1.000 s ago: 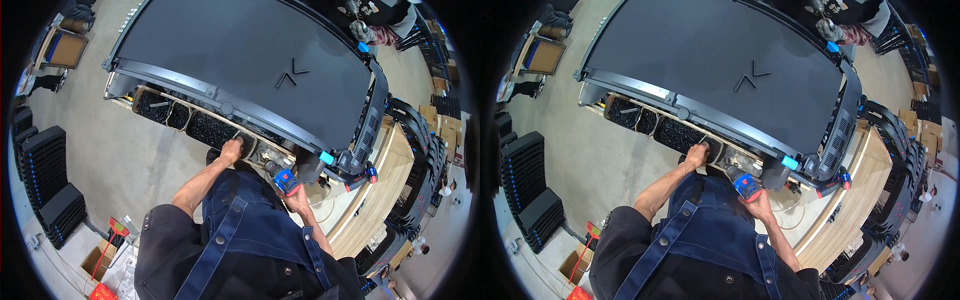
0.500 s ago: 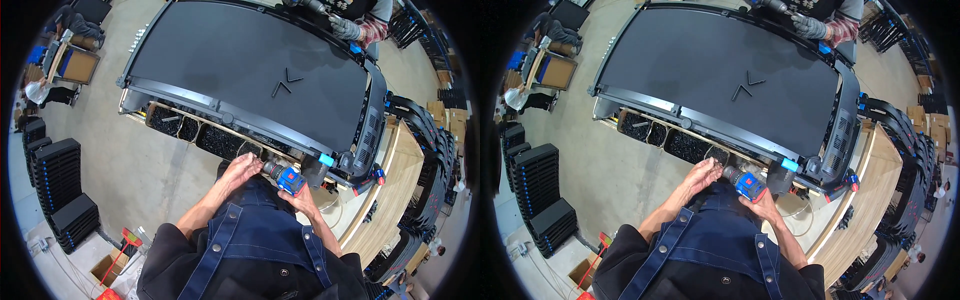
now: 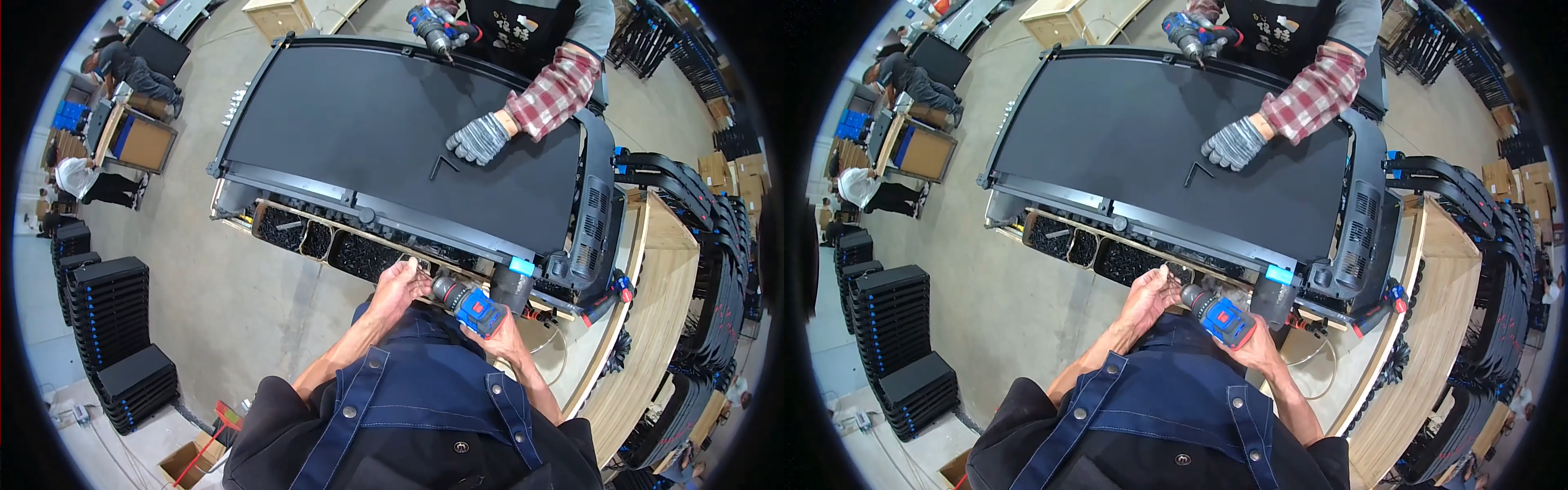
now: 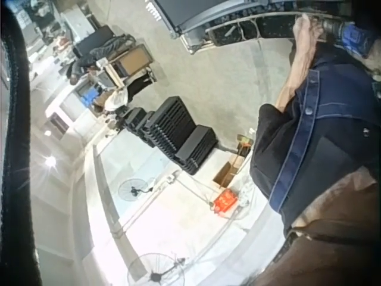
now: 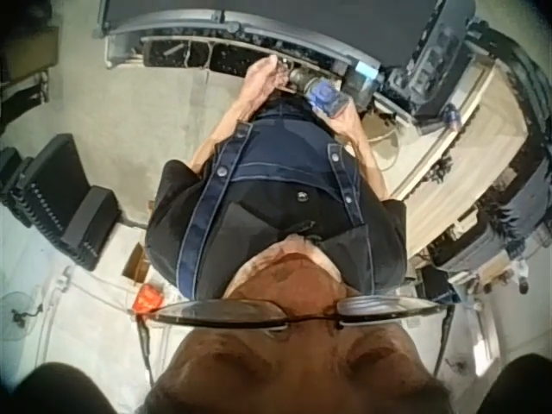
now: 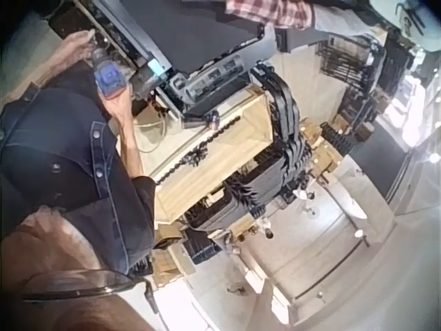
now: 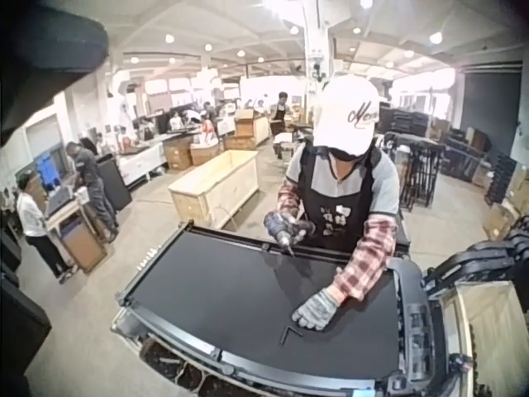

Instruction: Assembling the cover and internal components of a motorized treadmill using power tools on an assembly line.

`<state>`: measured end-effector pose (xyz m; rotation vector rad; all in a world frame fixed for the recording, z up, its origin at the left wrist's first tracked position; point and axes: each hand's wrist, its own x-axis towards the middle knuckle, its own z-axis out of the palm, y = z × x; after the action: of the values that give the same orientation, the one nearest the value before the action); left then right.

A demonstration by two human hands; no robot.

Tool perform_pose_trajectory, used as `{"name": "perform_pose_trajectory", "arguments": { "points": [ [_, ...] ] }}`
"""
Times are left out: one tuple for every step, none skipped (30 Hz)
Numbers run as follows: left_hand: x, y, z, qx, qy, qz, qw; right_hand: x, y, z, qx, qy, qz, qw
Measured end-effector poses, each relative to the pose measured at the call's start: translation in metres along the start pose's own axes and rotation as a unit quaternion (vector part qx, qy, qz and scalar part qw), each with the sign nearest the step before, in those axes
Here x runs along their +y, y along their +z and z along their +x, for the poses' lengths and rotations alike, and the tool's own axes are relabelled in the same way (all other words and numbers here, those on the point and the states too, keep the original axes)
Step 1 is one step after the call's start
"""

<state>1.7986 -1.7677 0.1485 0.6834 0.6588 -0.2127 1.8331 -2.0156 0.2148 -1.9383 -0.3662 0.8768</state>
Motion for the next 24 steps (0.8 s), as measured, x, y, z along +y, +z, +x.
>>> {"name": "perform_pose_trajectory", "arguments": {
  "points": [
    [0.004, 0.006, 0.001, 0.007, 0.022, 0.058, 0.998, 0.001, -0.001, 0.000, 0.006, -0.006, 0.001, 1.000],
    [0.007, 0.013, -0.001, 0.005, 0.043, 0.105, 0.993, 0.004, -0.002, 0.001, 0.037, -0.066, -0.024, 0.997],
    [0.011, 0.018, -0.002, -0.001, 0.048, 0.112, 0.993, 0.008, -0.003, 0.001, 0.068, -0.124, -0.050, 0.989],
    [0.015, 0.022, -0.002, -0.006, 0.065, 0.145, 0.987, 0.009, -0.002, 0.002, 0.087, -0.159, -0.073, 0.981],
    [0.020, 0.028, 0.000, -0.012, 0.082, 0.178, 0.980, 0.008, -0.003, 0.002, 0.097, -0.165, -0.072, 0.979],
    [0.025, 0.035, 0.003, -0.019, 0.104, 0.182, 0.978, 0.007, -0.005, 0.001, 0.078, -0.121, -0.022, 0.989],
    [0.029, 0.041, 0.007, -0.025, 0.108, 0.189, 0.976, 0.002, -0.006, 0.000, 0.055, -0.077, 0.029, 0.995],
    [0.035, 0.047, 0.013, -0.050, 0.126, 0.194, 0.972, -0.002, -0.006, 0.000, 0.071, -0.070, 0.078, 0.992],
    [0.041, 0.054, 0.019, -0.075, 0.143, 0.199, 0.967, -0.008, -0.006, 0.000, 0.079, -0.075, 0.082, 0.991],
    [0.048, 0.060, 0.026, -0.092, 0.116, 0.188, 0.971, -0.018, -0.005, 0.000, 0.100, -0.054, 0.185, 0.976],
    [0.060, 0.072, 0.028, -0.115, 0.095, 0.195, 0.970, -0.022, -0.005, 0.000, 0.122, -0.031, 0.288, 0.949],
    [0.066, 0.077, 0.039, -0.072, 0.125, 0.228, 0.963, -0.018, -0.006, 0.003, 0.147, -0.067, 0.294, 0.942],
    [0.073, 0.080, 0.050, -0.024, 0.161, 0.257, 0.953, -0.016, -0.007, 0.003, 0.148, -0.072, 0.296, 0.941],
    [0.082, 0.087, 0.063, -0.005, 0.241, 0.361, 0.901, -0.013, -0.009, 0.002, 0.160, -0.064, 0.306, 0.936],
    [0.091, 0.094, 0.076, 0.013, 0.316, 0.456, 0.832, -0.010, -0.010, 0.001, 0.172, -0.055, 0.317, 0.931],
    [0.100, 0.097, 0.093, 0.010, 0.429, 0.551, 0.716, -0.006, -0.008, 0.001, 0.201, -0.070, 0.331, 0.919],
    [0.112, 0.111, 0.097, 0.014, 0.417, 0.646, 0.639, -0.005, -0.010, -0.001, 0.207, -0.069, 0.336, 0.916],
    [0.119, 0.117, 0.111, -0.019, 0.457, 0.692, 0.559, -0.002, -0.015, -0.005, 0.205, -0.061, 0.337, 0.917],
    [0.126, 0.118, 0.125, -0.048, 0.491, 0.728, 0.476, 0.001, -0.018, -0.009, 0.200, -0.052, 0.336, 0.919],
    [0.134, 0.115, 0.142, -0.080, 0.457, 0.764, 0.448, 0.011, -0.017, -0.010, 0.210, -0.071, 0.322, 0.920],
    [0.140, 0.113, 0.157, -0.114, 0.420, 0.797, 0.420, 0.007, -0.020, -0.016, 0.229, -0.054, 0.330, 0.914],
    [0.143, 0.119, 0.163, -0.117, 0.382, 0.826, 0.397, 0.012, -0.022, -0.022, 0.243, -0.047, 0.325, 0.913],
    [0.147, 0.126, 0.166, -0.149, 0.394, 0.835, 0.353, 0.018, -0.026, -0.027, 0.259, -0.038, 0.320, 0.911],
    [0.144, 0.127, 0.164, -0.166, 0.396, 0.817, 0.384, 0.028, -0.028, -0.034, 0.268, -0.038, 0.299, 0.915]
  ]
}}
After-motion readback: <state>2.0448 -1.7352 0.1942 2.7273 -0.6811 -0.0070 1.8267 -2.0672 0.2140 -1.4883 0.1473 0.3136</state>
